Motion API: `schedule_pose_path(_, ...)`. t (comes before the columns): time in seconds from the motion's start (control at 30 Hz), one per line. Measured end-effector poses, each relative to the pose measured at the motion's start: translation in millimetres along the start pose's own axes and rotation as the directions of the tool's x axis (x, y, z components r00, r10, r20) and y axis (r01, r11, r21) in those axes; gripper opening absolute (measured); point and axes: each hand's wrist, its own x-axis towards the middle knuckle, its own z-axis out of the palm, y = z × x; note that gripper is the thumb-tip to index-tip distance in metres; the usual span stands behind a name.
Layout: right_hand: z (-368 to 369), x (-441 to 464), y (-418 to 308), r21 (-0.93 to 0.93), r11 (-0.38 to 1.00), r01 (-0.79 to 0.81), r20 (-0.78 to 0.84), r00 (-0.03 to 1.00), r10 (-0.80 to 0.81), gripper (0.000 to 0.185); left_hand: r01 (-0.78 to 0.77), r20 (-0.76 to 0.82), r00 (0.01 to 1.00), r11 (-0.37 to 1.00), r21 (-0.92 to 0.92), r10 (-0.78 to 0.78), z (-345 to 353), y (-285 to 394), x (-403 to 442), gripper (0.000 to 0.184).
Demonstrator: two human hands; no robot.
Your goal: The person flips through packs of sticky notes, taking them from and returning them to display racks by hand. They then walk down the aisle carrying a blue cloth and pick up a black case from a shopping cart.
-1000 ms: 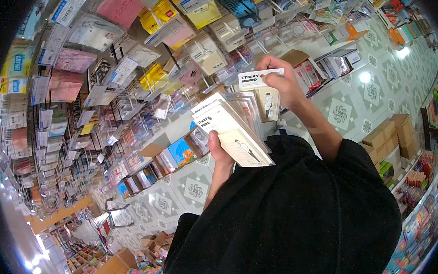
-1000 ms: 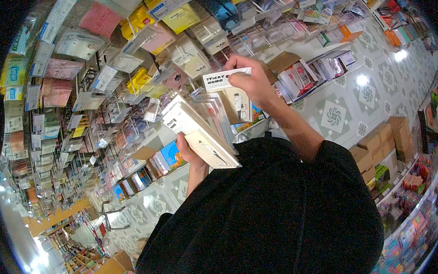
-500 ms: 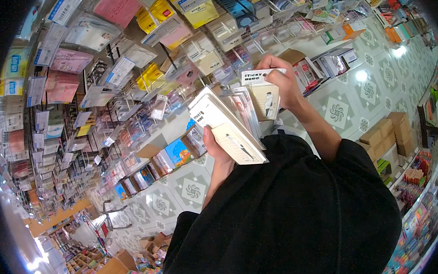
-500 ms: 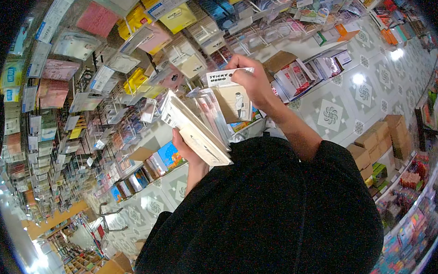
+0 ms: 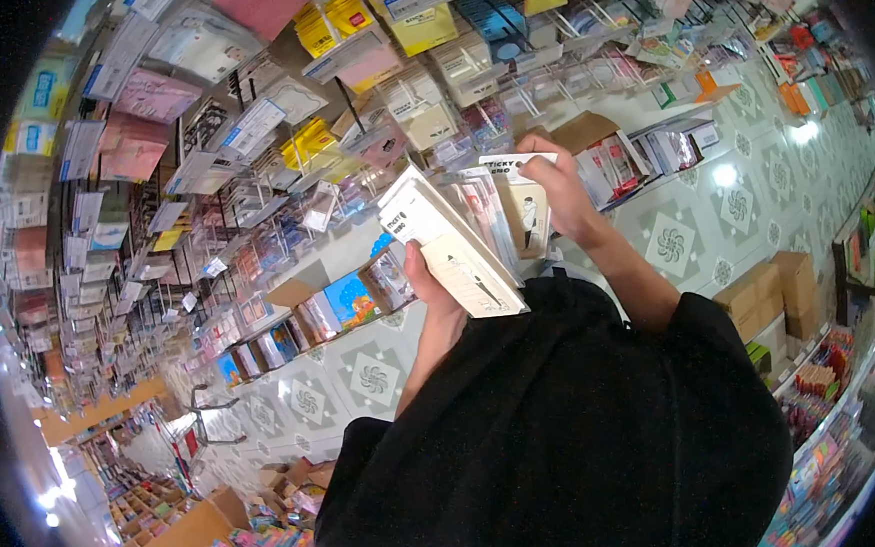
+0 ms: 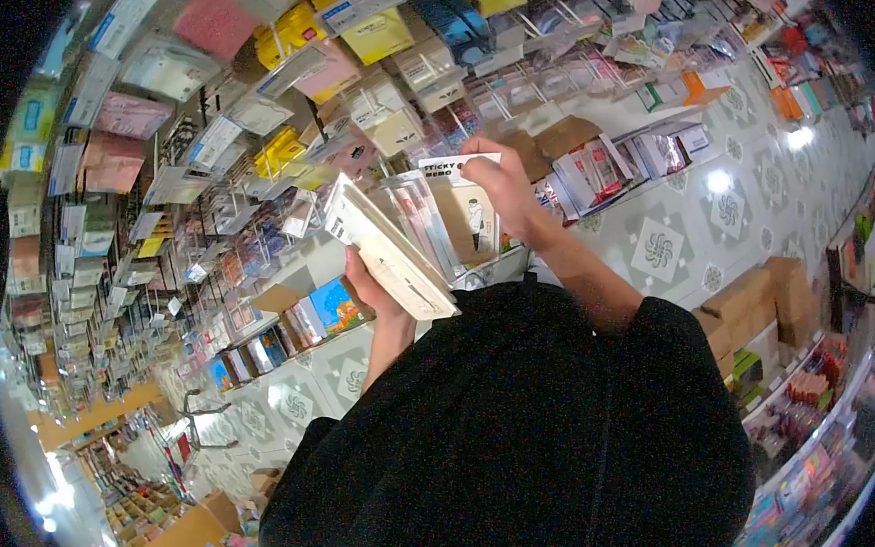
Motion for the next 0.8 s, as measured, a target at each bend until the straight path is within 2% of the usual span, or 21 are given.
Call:
schedule_pose_path(0.07,-3.1,4.1,6.7,0.028,1.000,-0.013,0.049,0.999,0.011,0.013,0.023,-0.037,0.999,0.995,-0.092,-0.027,0.3,-5.8,4.0,0.064)
schedule_pose_path(0.13,-1.6,6.4,13.3,0.084,0.995,-0.053,-0.071,0.996,0.059,0.015,-0.026,-0.049,0.999,0.993,-0.112,0.021,8.6,-5.4,8.8,0.065)
schedule_pose_path(0.17,-6.5,10.8,20.5,0.110,0.992,-0.057,-0.090,0.994,0.067,0.018,-0.029,-0.112,0.993,0.997,-0.067,0.022,7.9,-5.2,10.3,0.064)
schedule_pose_path(0.23,-21.0,25.4,34.4,0.084,0.994,-0.075,-0.092,0.992,0.082,0.019,-0.039,-0.183,0.983,0.999,-0.029,0.033,-0.8,-6.0,11.4,0.063)
schedule_pose_path(0.3,-35.1,45.2,48.0,0.061,0.994,-0.088,-0.103,0.990,0.093,0.020,-0.027,-0.182,0.983,0.993,-0.114,0.005,-20.6,-11.0,12.3,0.062)
schedule_pose_path(0.33,-41.5,57.1,54.6,-0.014,0.995,-0.097,-0.119,0.988,0.094,0.022,-0.033,-0.187,0.982,0.992,-0.118,0.011,-18.4,-9.1,11.6,0.062)
schedule_pose_path(0.4,-54.0,85.1,70.7,-0.091,0.990,-0.106,-0.128,0.987,0.094,0.023,-0.006,-0.264,0.964,0.999,-0.040,-0.005,-15.2,-3.9,7.9,0.065)
schedule_pose_path(0.47,-63.5,114.7,84.7,-0.134,0.991,-0.012,-0.150,0.989,-0.008,0.025,-0.004,-0.220,0.976,0.998,-0.058,-0.009,-20.8,-2.3,1.8,0.065)
schedule_pose_path(0.5,-66.0,125.0,83.6,-0.153,0.988,0.017,-0.089,0.996,-0.031,0.026,0.026,-0.256,0.966,0.997,-0.068,-0.042,-21.5,-2.2,-1.5,0.065)
schedule_pose_path(0.6,-70.2,157.7,86.8,-0.147,0.988,0.035,-0.118,0.992,-0.053,0.026,0.051,-0.288,0.955,0.997,-0.060,-0.066,-27.0,-2.5,-8.7,0.065)
schedule_pose_path(0.67,-78.3,173.2,90.4,-0.139,0.990,0.017,-0.150,0.988,-0.038,0.026,0.163,-0.425,0.891,0.986,-0.030,-0.160,-18.5,1.1,-10.1,0.069)
schedule_pose_path(0.8,-92.5,190.8,89.6,-0.112,0.989,0.099,-0.098,0.989,-0.110,0.021,0.177,-0.395,0.903,0.984,-0.021,-0.171,-27.9,-3.2,-10.7,0.070)
